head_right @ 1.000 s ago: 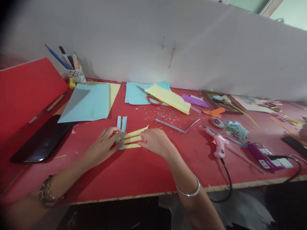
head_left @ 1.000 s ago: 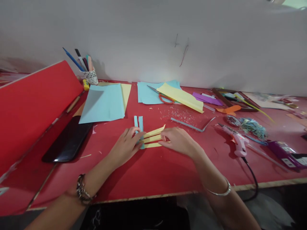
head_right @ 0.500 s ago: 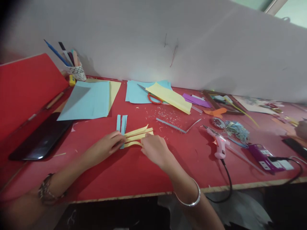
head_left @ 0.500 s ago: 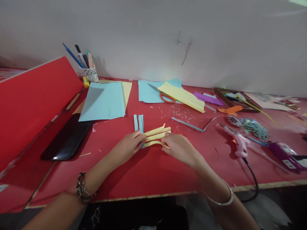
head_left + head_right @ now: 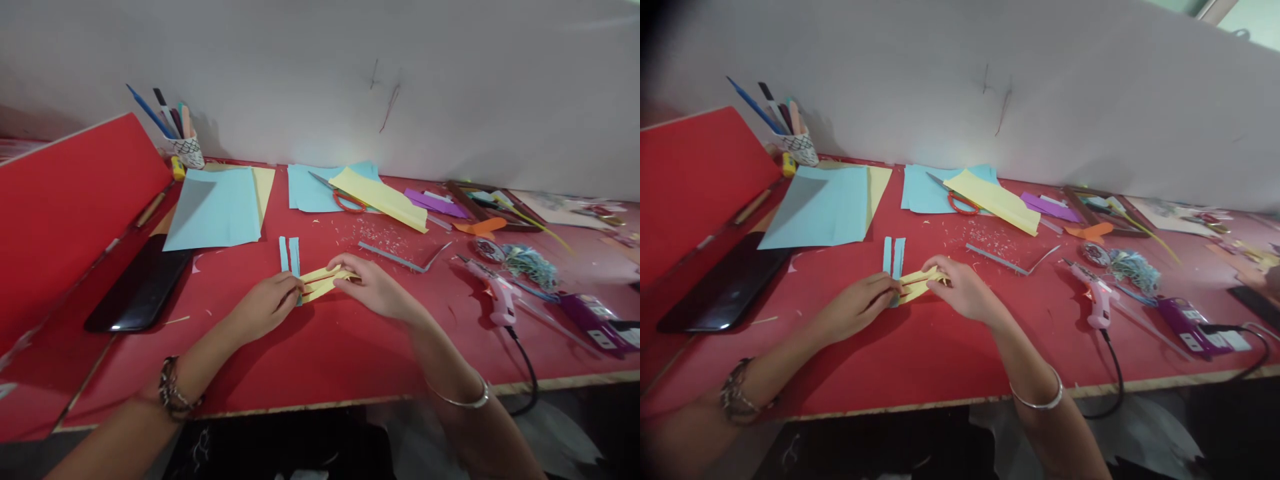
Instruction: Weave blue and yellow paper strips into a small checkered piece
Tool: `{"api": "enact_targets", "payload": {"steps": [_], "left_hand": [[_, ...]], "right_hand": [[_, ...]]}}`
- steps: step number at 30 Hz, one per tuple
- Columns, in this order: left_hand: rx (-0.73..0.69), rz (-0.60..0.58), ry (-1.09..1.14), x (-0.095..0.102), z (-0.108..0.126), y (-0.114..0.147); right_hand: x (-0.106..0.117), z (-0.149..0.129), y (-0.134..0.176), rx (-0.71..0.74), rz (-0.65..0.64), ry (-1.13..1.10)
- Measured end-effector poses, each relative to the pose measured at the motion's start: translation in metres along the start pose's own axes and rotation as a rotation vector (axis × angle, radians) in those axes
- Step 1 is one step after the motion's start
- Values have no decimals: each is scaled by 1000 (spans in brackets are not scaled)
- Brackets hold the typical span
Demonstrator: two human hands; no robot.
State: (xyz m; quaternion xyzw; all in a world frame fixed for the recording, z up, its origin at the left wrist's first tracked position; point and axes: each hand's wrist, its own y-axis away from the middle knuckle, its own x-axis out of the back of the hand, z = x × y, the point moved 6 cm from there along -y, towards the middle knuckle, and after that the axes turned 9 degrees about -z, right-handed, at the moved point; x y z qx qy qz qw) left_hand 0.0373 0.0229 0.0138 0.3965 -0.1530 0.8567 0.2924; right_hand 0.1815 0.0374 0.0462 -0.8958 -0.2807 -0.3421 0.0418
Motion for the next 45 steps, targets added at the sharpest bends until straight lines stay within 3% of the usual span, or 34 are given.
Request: {"api": "enact_targets", "payload": {"steps": [4,10,17,21,25,28,31,37,45], "left_hand": [[58,-24,-21,1,1,0],[179,1,-158,-1,0,-4],[176,16,-204,-2,2,-6],[200,35,-135,2,-4,-4],[270,67,-61,6,-9,-3],[300,81,6,8,-11,-1],[287,91,34,10,-10,-1],[280,76,61,9,-12,-2],[386,59,-34,8,-17,-1]], "right_hand": [[-11,-3,-9,111,20,-230],[-25,-6,-13,191,-18,-404],[-31,-7,-15,249,-53,-507],[-19,-5,-13,230,53,-395],[-2,-1,-10,187,158,-22],[1,0,-9,201,105,287],[-2,4,-9,163,24,458],[-8,14,-12,6,-85,539],[-3,15,-12,-9,-65,461]]}}
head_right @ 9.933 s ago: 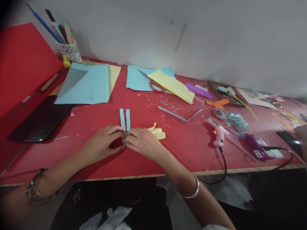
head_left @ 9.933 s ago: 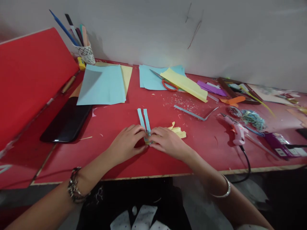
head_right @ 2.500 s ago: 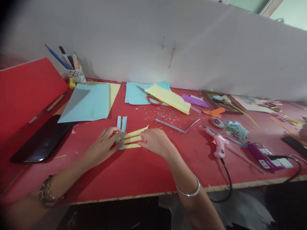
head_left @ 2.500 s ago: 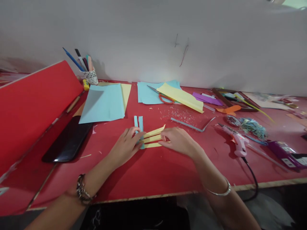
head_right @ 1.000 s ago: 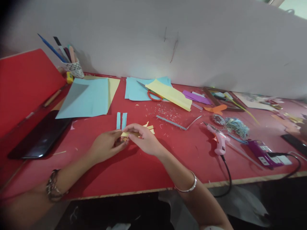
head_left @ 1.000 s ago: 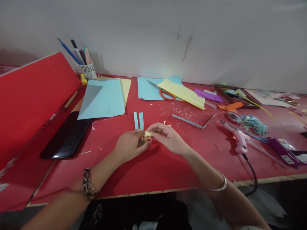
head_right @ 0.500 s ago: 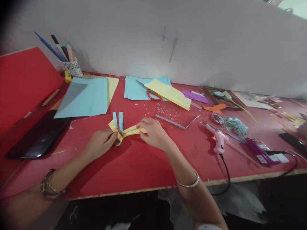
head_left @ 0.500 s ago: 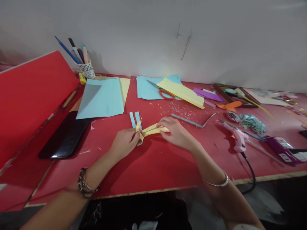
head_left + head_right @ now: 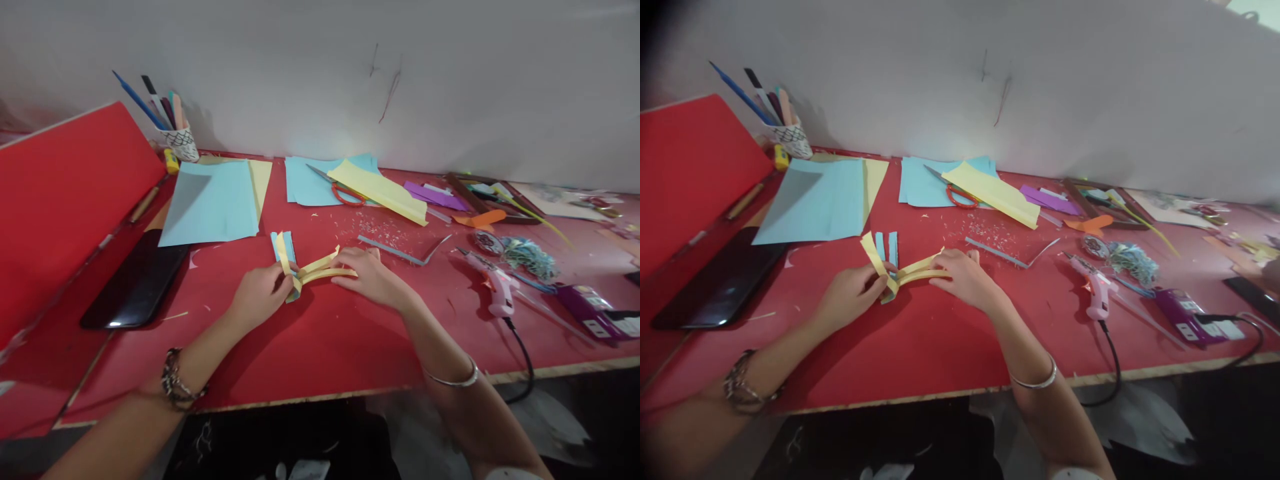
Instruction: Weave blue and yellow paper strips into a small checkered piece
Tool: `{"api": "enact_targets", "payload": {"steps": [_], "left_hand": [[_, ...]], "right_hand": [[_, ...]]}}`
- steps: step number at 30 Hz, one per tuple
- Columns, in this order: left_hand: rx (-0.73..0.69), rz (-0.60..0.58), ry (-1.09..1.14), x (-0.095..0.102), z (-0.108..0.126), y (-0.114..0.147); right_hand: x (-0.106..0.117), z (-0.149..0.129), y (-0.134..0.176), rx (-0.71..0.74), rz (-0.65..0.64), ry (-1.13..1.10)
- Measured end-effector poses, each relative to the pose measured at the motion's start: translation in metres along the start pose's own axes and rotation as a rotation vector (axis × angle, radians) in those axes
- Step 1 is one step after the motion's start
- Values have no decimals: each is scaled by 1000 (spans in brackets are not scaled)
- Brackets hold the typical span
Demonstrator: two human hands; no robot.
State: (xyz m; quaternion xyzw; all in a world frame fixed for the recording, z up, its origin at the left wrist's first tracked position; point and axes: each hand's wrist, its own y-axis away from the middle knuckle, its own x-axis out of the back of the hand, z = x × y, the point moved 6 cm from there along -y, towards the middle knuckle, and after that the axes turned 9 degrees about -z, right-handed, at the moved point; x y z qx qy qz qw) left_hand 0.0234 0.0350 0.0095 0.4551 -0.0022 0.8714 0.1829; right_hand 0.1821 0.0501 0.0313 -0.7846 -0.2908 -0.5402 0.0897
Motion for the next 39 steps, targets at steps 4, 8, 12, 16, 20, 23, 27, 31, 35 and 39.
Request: {"api": "enact_targets", "payload": {"steps": [4,8,12,16,20,23,27,31,35,39], "left_hand": [[-1,-10,-61,-2,2,0],[-31,6,-23,-5,3,1],[-89,-2,33,-8,5,1],[-103,-25,45,-9,5,1],[-87,-31,48,-9,5,0],[-95,-36,51,-9,6,0],[-162,-6,66,-7,8,1],[-204,-3,81,-8,9,2],[-167,-40,51,-10,8,2],[-141,-39,3,-9,8,1]], "right_hand": [[8,1,4,3,54,-24],[14,1,6,54,99,-180],[12,-1,2,91,126,-420],[2,-9,-2,79,100,-464],[-9,-19,-5,109,44,-594],[-13,-21,-6,104,72,-689],[-16,-24,-7,138,78,-768],[-19,-33,-6,239,2,-794],[-19,-38,-4,276,-44,-804],[-18,-36,-4,307,-54,-775]]}}
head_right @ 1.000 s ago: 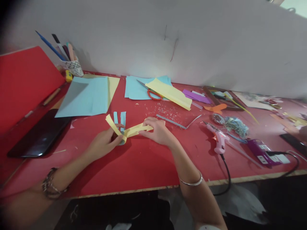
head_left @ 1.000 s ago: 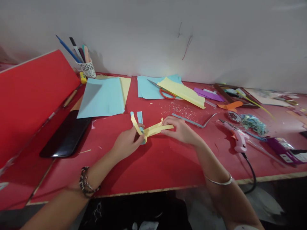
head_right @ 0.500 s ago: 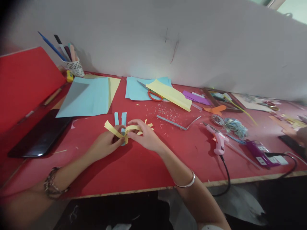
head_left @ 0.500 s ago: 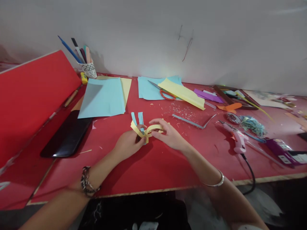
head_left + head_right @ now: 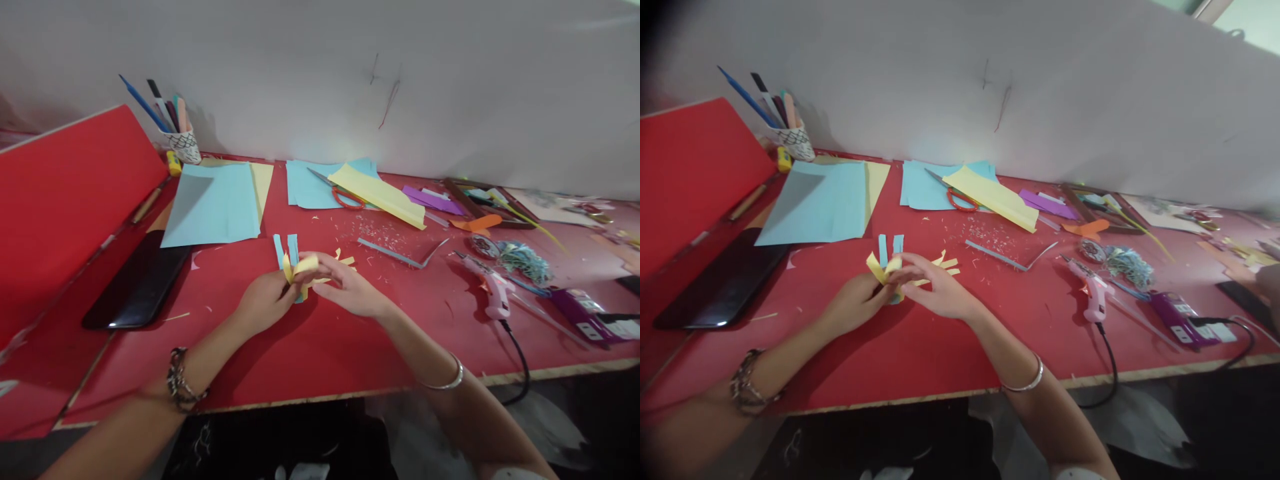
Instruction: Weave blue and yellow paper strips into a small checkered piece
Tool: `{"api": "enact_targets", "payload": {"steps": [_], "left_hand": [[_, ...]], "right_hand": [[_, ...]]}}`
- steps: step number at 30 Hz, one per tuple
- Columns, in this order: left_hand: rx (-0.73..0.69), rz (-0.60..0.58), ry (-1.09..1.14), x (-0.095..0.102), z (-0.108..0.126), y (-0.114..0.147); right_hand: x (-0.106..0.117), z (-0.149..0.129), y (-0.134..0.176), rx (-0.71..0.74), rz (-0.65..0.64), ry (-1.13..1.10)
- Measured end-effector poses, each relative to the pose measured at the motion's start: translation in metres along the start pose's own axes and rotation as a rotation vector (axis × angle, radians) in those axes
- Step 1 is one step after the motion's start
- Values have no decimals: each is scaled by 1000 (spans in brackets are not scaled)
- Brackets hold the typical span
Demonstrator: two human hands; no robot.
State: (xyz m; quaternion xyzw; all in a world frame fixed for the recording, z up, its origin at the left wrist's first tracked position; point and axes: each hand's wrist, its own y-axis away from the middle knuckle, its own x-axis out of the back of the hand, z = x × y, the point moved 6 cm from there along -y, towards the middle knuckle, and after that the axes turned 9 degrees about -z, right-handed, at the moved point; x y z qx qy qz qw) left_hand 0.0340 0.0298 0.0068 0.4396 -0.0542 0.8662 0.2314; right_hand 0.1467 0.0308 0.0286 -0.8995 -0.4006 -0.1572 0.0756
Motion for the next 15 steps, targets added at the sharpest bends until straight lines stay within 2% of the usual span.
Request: {"api": "enact_targets", "payload": {"steps": [3,6,10,15], "left_hand": [[21,7,57,1,-1,0],[17,3,156,1,-2,1],[18,6,221,1,-3,2],[22,0,205,0,-4,2]], "right_hand": [[14,5,1,-20,108,148],[31,11,5,-96,237,476],[40,19,7,-229,235,798],[39,22,9,-278,208,899]]}}
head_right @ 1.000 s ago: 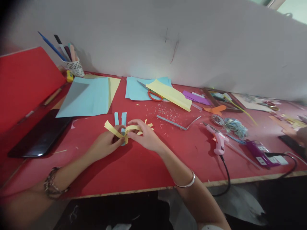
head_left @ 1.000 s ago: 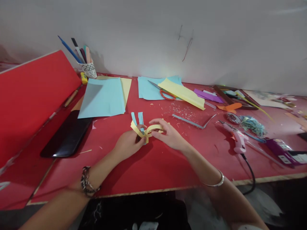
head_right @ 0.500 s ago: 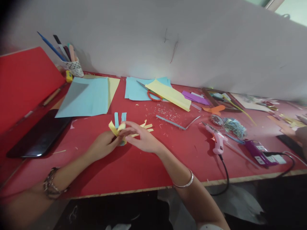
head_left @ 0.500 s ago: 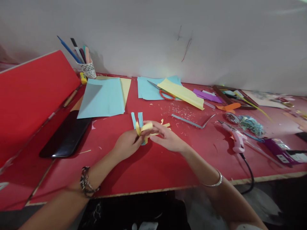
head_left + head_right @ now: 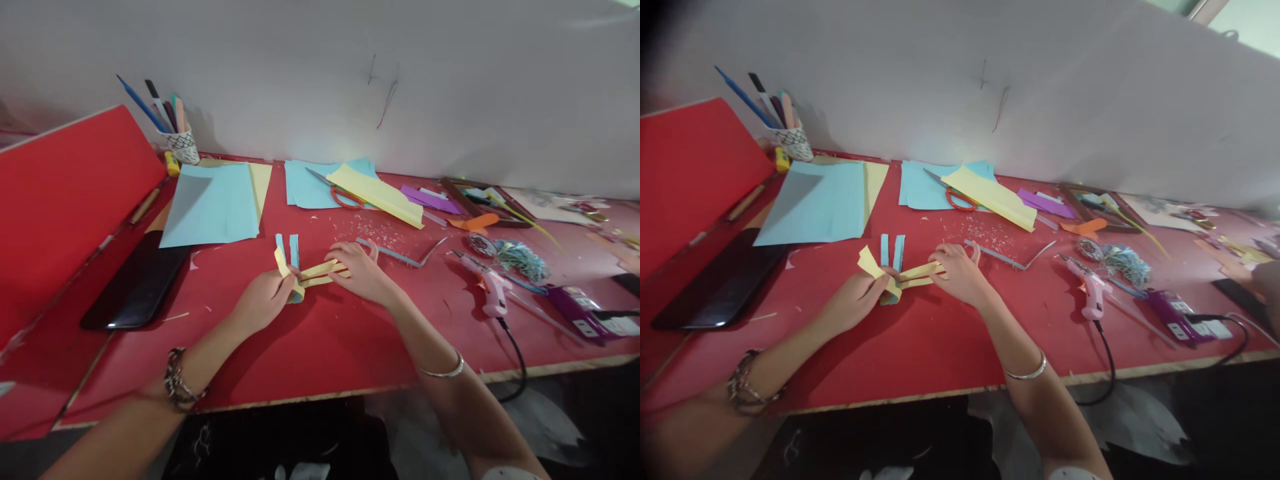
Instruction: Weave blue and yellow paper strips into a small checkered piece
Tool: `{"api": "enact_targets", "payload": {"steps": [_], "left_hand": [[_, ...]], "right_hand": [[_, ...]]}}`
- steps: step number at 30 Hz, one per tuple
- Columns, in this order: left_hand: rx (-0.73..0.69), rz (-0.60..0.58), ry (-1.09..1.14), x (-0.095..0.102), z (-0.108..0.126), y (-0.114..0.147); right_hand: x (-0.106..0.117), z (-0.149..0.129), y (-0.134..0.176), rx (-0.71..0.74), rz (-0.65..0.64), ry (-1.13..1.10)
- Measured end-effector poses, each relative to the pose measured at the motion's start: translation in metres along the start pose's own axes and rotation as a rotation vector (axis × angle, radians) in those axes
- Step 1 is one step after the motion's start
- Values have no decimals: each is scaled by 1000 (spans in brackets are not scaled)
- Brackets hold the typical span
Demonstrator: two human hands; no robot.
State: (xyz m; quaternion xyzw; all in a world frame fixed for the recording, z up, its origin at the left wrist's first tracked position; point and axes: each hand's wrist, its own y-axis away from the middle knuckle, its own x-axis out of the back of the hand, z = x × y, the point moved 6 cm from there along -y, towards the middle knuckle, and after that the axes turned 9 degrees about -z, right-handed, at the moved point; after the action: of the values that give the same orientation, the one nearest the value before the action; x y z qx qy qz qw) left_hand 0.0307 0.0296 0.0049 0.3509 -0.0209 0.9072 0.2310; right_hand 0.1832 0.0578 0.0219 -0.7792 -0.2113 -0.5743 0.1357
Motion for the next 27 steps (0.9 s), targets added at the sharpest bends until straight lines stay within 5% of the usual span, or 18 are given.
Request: {"api": "enact_targets", "payload": {"steps": [12,18,27], "left_hand": [[21,12,-13,1,0,0],[18,-8,-44,0,-2,-1],[33,23,-126,1,-1,-2]], "right_hand": [[4,10,0,-129,-100,-157],[16,17,0,-54,102,-524],[7,-5,-9,65,51,-972]]}}
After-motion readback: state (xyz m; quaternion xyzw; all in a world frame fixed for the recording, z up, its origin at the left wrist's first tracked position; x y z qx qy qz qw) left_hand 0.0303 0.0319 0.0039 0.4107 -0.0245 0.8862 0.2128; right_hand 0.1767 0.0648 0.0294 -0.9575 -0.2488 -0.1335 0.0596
